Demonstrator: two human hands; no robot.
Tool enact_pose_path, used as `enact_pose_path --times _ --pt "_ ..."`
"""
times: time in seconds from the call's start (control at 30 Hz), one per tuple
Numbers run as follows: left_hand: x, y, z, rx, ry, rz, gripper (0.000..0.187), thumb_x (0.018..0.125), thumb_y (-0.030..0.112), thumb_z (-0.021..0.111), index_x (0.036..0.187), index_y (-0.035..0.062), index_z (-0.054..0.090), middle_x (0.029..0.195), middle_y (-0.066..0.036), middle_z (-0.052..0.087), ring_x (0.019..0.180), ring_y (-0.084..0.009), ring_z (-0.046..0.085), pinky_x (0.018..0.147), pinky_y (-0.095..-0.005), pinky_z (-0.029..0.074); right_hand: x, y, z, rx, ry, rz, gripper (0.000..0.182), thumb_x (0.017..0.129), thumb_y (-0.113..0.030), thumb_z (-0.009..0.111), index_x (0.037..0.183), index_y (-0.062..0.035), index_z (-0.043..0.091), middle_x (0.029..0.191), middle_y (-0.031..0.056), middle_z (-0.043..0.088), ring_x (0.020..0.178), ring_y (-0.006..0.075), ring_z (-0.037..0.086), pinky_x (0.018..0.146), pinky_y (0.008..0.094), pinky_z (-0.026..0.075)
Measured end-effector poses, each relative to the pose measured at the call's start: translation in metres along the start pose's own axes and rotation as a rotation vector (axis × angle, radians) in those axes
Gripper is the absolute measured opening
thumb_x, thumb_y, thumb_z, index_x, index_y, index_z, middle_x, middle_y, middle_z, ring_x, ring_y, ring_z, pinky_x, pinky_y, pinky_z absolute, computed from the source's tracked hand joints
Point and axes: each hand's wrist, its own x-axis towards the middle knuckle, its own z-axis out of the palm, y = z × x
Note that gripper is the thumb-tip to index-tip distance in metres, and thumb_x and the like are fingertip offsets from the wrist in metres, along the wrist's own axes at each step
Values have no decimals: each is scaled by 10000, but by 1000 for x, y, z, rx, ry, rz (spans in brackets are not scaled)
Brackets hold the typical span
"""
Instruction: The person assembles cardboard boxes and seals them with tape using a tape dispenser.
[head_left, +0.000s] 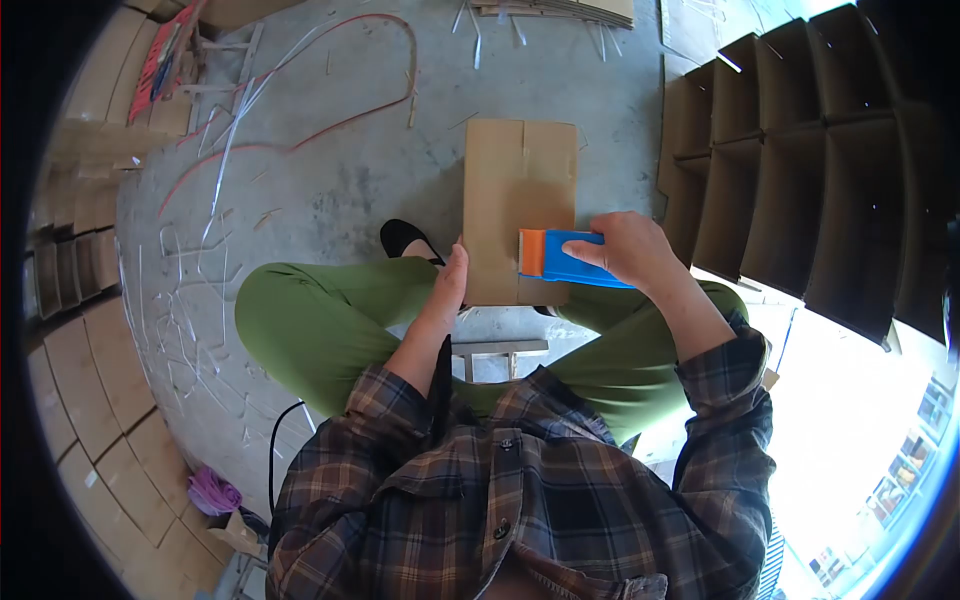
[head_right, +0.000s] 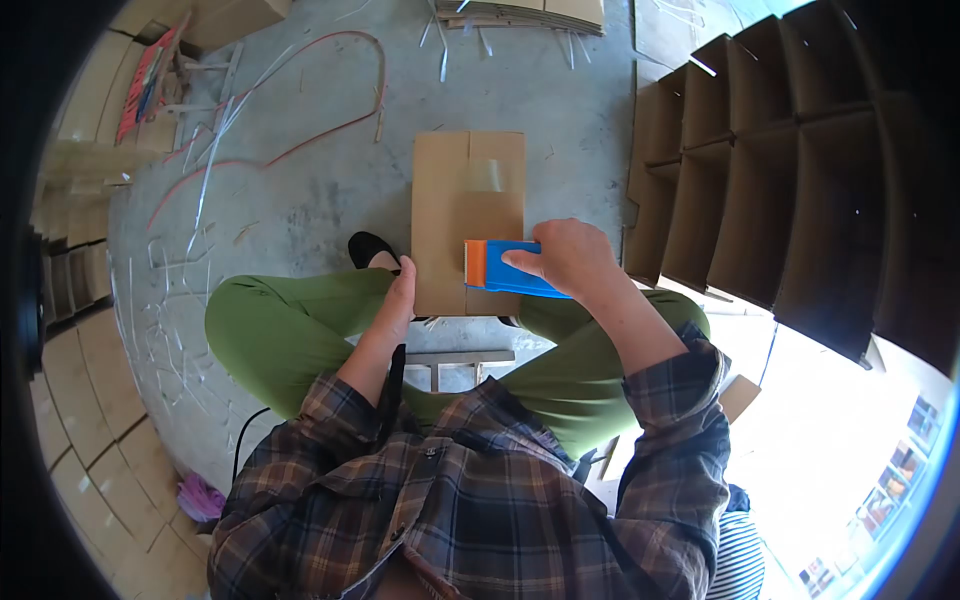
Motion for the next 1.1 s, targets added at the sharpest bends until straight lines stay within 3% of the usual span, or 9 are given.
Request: enact_pose_path --times 0.1,0.17,0.2,0.27,0.4,0.7,0.8,0.87,1.1 --pt "-4 30 1 -102 -143 -263 697 934 508 534 1402 7 406 1432 -148 437 1349 -223 385 1080 -314 335 -2 2 1 18 -18 21 558 810 -587 619 798 -33 681 748 184 648 763 371 639 695 459 495" --pt "-17 51 21 734 209 669 879 759 404 766 1428 19 346 1419 -141 452 1366 -258 367 1107 -400 298 -1 7 7 16 25 -24 561 810 -597 614 793 -41 683 737 173 647 759 364 642 693 459 496" --pt "-24 67 33 737 201 666 879 759 404 766 1428 19 346 1419 -141 452 1366 -258 367 1107 -400 298 -3 9 8 22 24 -18 561 810 -597 614 793 -41 683 737 173 647 759 364 642 693 459 496" --pt "-30 99 51 1250 -118 827 1120 551 330 877 1466 85 278 1428 -120 442 1388 -302 328 1152 -498 171 0 9 7 18 15 -46 568 805 -609 608 794 -45 681 748 166 650 775 361 643 698 453 497" --pt "-1 93 58 1275 -357 859 1139 544 340 881 1466 97 258 1409 -59 476 1384 -273 341 1149 -547 136 -1 15 6 21 14 -58 547 809 -593 615 813 -50 683 766 158 655 785 357 643 700 445 496" --pt "3 87 57 1346 -279 818 1126 536 371 872 1451 117 268 1397 23 494 1381 -221 351 1150 -543 158 -28 62 -17 234 21 -143 488 772 -528 676 907 -60 708 823 173 665 801 344 648 716 425 496" --pt "2 86 55 1353 -304 841 1157 516 387 872 1455 82 267 1399 -5 497 1372 -245 362 1134 -561 175 -49 99 -26 297 -66 -11 459 753 -483 716 896 -47 697 819 179 656 788 349 639 706 417 482" --pt "3 86 55 1384 -287 832 1145 526 417 856 1453 85 273 1401 7 496 1373 -243 360 1131 -562 179 -60 126 -21 344 0 23 508 732 -496 758 843 -8 674 717 156 612 696 262 620 664 372 467" --pt "5 86 55 1385 -296 857 1122 536 436 845 1442 75 290 1398 8 501 1370 -246 364 1129 -561 180 -51 141 -14 306 -80 192 480 730 -499 746 905 -55 701 831 168 665 822 322 656 743 418 488"
